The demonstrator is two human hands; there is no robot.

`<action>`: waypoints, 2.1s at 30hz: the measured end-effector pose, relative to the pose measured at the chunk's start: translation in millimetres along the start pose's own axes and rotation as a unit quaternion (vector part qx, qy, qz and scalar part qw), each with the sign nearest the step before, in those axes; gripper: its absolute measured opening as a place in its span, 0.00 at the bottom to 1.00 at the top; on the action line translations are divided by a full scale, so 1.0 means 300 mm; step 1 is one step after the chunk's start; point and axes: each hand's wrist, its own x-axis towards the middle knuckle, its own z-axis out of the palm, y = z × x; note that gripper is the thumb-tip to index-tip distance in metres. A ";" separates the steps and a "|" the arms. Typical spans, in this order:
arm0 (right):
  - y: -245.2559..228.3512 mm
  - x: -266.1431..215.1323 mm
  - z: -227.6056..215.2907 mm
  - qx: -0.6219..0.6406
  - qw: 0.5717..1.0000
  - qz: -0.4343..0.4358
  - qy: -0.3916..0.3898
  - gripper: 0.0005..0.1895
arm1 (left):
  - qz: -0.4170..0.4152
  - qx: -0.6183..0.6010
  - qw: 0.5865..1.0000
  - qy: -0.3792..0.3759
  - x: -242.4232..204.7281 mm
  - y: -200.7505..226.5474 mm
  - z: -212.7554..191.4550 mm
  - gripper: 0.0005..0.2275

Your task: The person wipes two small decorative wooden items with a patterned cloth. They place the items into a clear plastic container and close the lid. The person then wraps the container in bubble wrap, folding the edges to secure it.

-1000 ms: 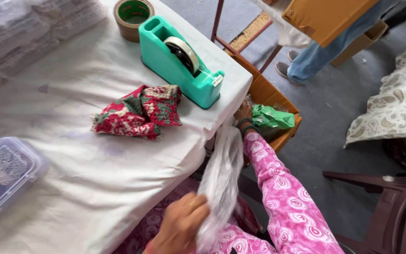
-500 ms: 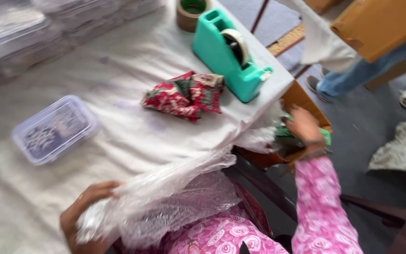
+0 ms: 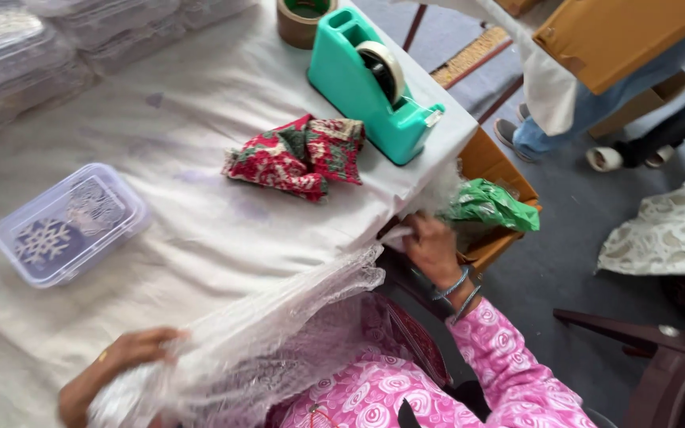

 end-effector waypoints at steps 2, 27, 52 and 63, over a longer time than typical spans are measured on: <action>-0.033 0.039 -0.087 -0.093 0.991 0.016 0.096 0.06 | -0.017 -0.169 0.935 -0.312 -0.190 -0.286 -0.155 0.14; 0.885 0.477 0.237 -0.171 0.960 0.090 -0.203 0.24 | -0.062 -0.360 0.795 0.484 0.303 0.054 -0.465 0.05; -1.140 0.742 0.289 0.020 0.869 -0.484 -0.099 0.14 | -0.098 -0.365 0.738 0.559 0.176 -0.080 -0.499 0.17; -0.933 1.029 0.373 0.529 0.828 -0.068 -0.175 0.09 | -0.210 -0.221 0.835 0.457 0.108 -0.147 -0.553 0.11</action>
